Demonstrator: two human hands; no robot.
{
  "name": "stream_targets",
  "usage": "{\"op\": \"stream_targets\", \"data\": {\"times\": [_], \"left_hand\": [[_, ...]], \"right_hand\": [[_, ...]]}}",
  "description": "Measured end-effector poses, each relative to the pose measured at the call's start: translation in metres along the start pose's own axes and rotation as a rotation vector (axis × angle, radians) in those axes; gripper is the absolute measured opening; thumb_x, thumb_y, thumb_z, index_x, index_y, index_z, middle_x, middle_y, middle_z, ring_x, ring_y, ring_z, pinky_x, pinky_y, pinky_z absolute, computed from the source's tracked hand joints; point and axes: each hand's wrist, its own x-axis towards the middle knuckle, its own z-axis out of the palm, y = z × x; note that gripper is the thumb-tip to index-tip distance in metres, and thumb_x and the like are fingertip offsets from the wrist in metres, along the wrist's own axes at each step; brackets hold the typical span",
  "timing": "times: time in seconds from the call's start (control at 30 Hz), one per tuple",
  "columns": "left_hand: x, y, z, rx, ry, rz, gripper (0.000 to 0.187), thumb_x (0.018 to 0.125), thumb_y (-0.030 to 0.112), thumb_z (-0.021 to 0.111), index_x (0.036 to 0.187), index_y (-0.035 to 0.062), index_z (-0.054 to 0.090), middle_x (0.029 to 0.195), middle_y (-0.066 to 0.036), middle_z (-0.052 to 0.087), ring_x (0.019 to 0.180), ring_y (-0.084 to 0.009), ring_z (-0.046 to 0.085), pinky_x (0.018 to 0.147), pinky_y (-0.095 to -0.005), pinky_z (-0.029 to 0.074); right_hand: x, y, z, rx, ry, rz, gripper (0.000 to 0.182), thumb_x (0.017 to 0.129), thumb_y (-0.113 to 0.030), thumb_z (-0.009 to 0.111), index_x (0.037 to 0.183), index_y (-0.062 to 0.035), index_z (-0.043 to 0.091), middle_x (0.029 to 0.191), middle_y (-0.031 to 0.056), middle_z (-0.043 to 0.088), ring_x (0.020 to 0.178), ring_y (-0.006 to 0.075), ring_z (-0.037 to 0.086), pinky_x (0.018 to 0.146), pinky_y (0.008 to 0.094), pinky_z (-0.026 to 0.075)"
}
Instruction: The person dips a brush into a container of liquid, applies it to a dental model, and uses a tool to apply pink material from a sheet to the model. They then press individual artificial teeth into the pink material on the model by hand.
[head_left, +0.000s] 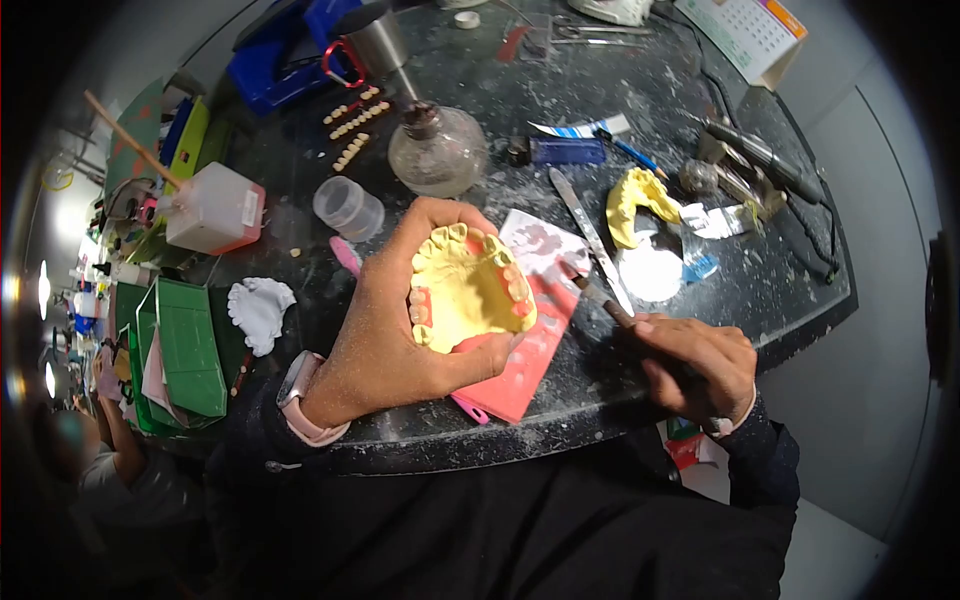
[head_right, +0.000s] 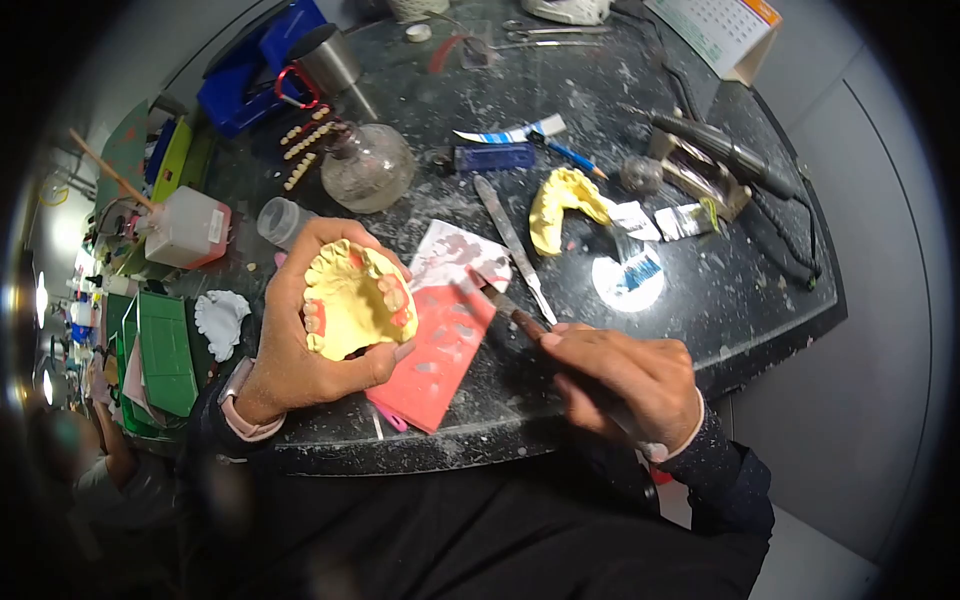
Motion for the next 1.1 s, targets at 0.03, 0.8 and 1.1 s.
{"op": "stream_targets", "data": {"times": [0.03,0.8,1.1], "left_hand": [[-0.001,0.003,-0.004,0.035,0.056,0.018,0.061,0.060,0.001,0.071,0.112,0.0022,0.039,0.097,-0.009,0.056,0.091,-0.0122,0.055,0.081,-0.0266,0.046],[-0.044,-0.031,-0.027,-0.409,0.431,0.129,0.084,0.074,-0.012,0.058,0.136,0.0108,0.006,0.130,-0.016,0.035,0.116,-0.0219,0.046,0.099,-0.0343,0.037],[-0.041,-0.027,-0.036,-0.477,0.511,0.090,0.074,0.070,-0.008,0.071,0.118,0.0087,0.017,0.117,-0.018,0.041,0.103,-0.0210,0.056,0.089,-0.0315,0.050]], "right_hand": [[0.002,0.000,-0.002,0.061,0.021,0.039,0.034,0.067,0.003,0.068,0.100,0.0022,0.062,0.092,0.0158,0.067,0.079,0.0277,0.068,0.066,0.0315,0.054],[0.149,0.025,0.057,0.998,0.437,0.394,0.018,0.084,-0.004,0.048,0.099,0.0049,0.055,0.093,0.0163,0.062,0.092,0.0278,0.064,0.081,0.0326,0.053],[0.143,0.030,0.057,1.023,0.461,0.376,0.019,0.084,-0.007,0.046,0.097,0.0034,0.054,0.087,0.0142,0.063,0.094,0.0308,0.064,0.082,0.0347,0.053]]}}
